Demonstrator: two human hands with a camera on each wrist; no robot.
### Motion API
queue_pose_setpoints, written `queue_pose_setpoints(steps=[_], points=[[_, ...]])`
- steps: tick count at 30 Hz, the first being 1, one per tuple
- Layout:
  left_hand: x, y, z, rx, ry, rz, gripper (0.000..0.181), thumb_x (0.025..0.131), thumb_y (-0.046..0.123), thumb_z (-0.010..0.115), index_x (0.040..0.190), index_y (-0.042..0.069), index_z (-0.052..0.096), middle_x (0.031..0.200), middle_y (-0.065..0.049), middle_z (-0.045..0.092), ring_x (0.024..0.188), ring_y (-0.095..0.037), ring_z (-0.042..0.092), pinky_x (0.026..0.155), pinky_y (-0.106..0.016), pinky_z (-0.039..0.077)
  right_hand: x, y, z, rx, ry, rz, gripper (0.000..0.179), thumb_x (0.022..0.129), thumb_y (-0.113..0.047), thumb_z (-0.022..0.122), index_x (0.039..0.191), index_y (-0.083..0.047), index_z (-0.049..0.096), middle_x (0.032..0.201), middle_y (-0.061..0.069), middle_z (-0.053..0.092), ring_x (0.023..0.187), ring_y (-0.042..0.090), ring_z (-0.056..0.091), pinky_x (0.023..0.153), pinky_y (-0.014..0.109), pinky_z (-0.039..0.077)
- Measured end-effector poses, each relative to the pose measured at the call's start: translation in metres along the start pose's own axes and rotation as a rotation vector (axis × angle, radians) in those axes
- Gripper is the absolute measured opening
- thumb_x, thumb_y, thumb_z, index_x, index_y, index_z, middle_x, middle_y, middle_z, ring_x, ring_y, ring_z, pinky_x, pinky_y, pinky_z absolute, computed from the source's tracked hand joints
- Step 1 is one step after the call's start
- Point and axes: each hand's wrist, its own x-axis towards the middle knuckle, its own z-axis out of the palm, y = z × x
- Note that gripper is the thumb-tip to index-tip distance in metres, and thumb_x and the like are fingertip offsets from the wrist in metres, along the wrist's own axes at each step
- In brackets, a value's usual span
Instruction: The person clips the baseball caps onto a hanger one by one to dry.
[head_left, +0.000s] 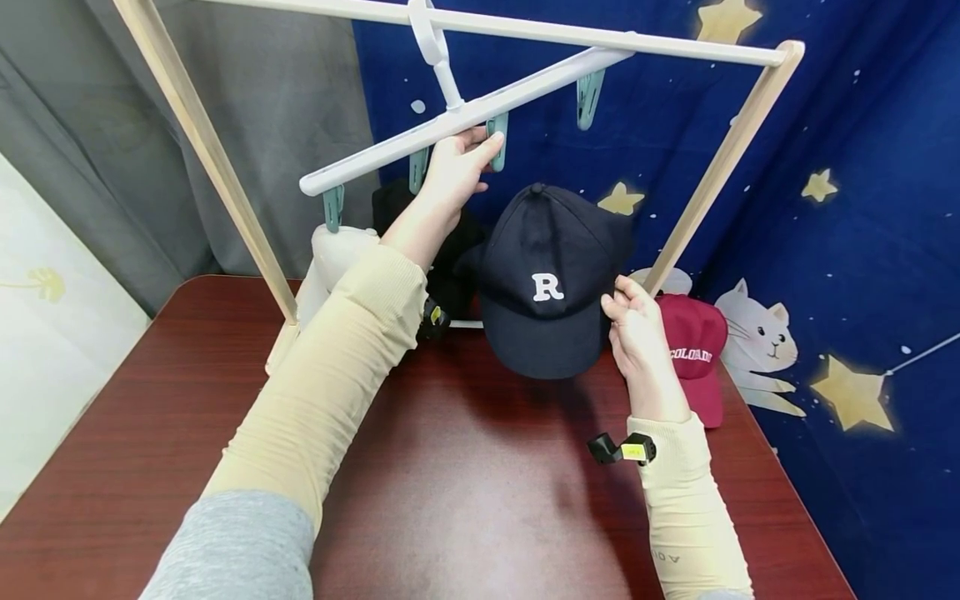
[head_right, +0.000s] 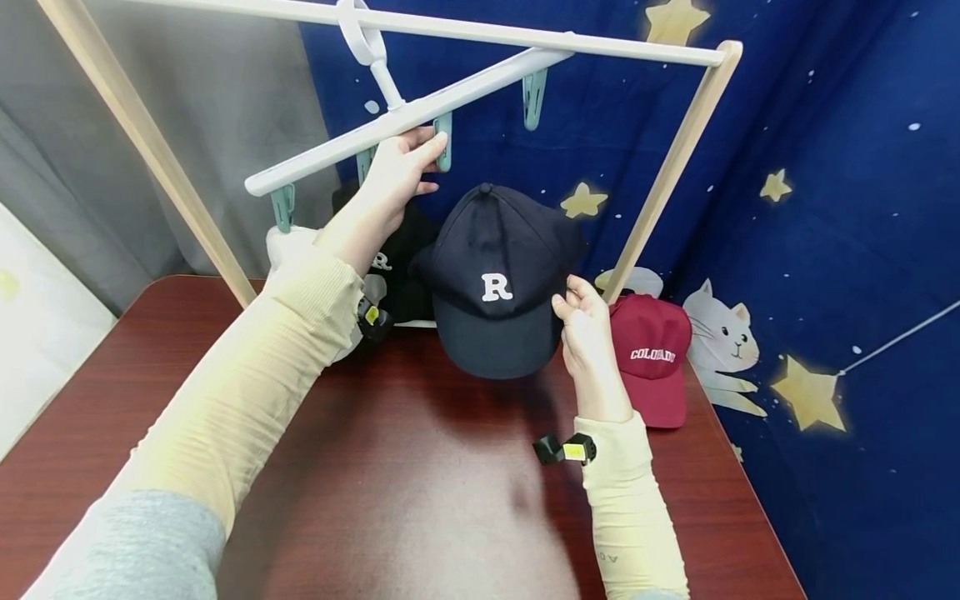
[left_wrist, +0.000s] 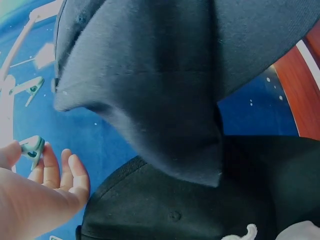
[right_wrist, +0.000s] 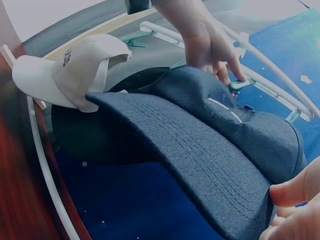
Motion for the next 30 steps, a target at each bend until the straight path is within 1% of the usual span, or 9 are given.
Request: queue_pose_setpoints(steps=[3,8,10,14,18,23,27,30], points=[[-0.0010,-0.0013,-0.0013,-0.010,0.000,0.007,0.041,0.097,0.023,0.057,0.133,0.004,0.054,0.121,-0.007,0.060,0.096,-0.014,0.053,0.081,-0.032,0.047,-0.0007,0.0001,0.0003,-0.005,-0.006,0.005,0.055,0.098,0.010,0.031,0.148,0.007,0.011,0.149,0.024,0.027,0.128,0.021,0.037,0.105,0.026,0.031],[-0.0017,-0.0036,-0.0009,-0.026,-0.009,0.011,0.037,0.096,0.020,0.059,0.129,0.002,0.058,0.116,-0.008,0.062,0.095,-0.014,0.054,0.081,-0.030,0.047,-0.0012,0.0004,-0.0007,-0.016,-0.015,0.014,0.056,0.098,0.009,0.031,0.149,0.007,0.008,0.151,0.023,0.023,0.132,0.022,0.033,0.108,0.028,0.026],[-0.0018,-0.0045,-0.0002,-0.021,-0.014,0.019,0.037,0.096,0.020,0.059,0.128,0.001,0.058,0.114,-0.009,0.063,0.094,-0.014,0.055,0.082,-0.030,0.047,-0.0014,0.0006,-0.0006,-0.013,-0.012,0.013,0.056,0.098,0.009,0.031,0.149,0.007,0.009,0.151,0.023,0.024,0.131,0.022,0.034,0.108,0.028,0.027],[-0.0023,-0.0049,0.0019,-0.003,-0.023,0.048,0.041,0.097,0.018,0.058,0.133,0.001,0.054,0.114,-0.011,0.062,0.091,-0.015,0.055,0.081,-0.029,0.047,-0.0013,0.0011,-0.0005,-0.005,-0.002,0.007,0.054,0.098,0.010,0.031,0.148,0.007,0.012,0.147,0.023,0.028,0.124,0.019,0.040,0.103,0.026,0.032],[-0.0034,-0.0039,0.0038,-0.010,-0.034,0.060,0.044,0.097,0.018,0.058,0.138,0.005,0.050,0.117,-0.009,0.061,0.089,-0.014,0.054,0.080,-0.029,0.047,-0.0024,0.0011,-0.0012,-0.011,0.008,0.004,0.052,0.098,0.009,0.031,0.147,0.006,0.014,0.145,0.022,0.030,0.119,0.017,0.043,0.100,0.024,0.035],[-0.0049,-0.0022,0.0050,-0.010,-0.044,0.073,0.044,0.096,0.021,0.059,0.136,0.007,0.052,0.120,-0.006,0.061,0.088,-0.014,0.053,0.078,-0.028,0.047,-0.0046,0.0007,-0.0025,-0.013,0.017,0.000,0.049,0.098,0.009,0.032,0.145,0.005,0.018,0.141,0.017,0.035,0.114,0.013,0.045,0.096,0.023,0.038],[-0.0051,-0.0009,0.0048,-0.029,-0.037,0.070,0.046,0.096,0.028,0.060,0.136,0.006,0.052,0.122,-0.005,0.061,0.091,-0.014,0.054,0.078,-0.029,0.047,-0.0051,0.0009,-0.0023,-0.004,0.014,-0.007,0.046,0.098,0.008,0.032,0.143,0.006,0.021,0.134,0.014,0.040,0.110,0.012,0.048,0.093,0.022,0.040],[-0.0052,-0.0008,0.0039,-0.036,-0.032,0.071,0.048,0.096,0.030,0.059,0.137,0.005,0.051,0.125,-0.003,0.060,0.096,-0.014,0.055,0.079,-0.030,0.048,-0.0055,0.0011,-0.0017,0.000,0.002,-0.006,0.049,0.098,0.009,0.032,0.145,0.007,0.018,0.137,0.017,0.039,0.111,0.013,0.047,0.095,0.023,0.040]])
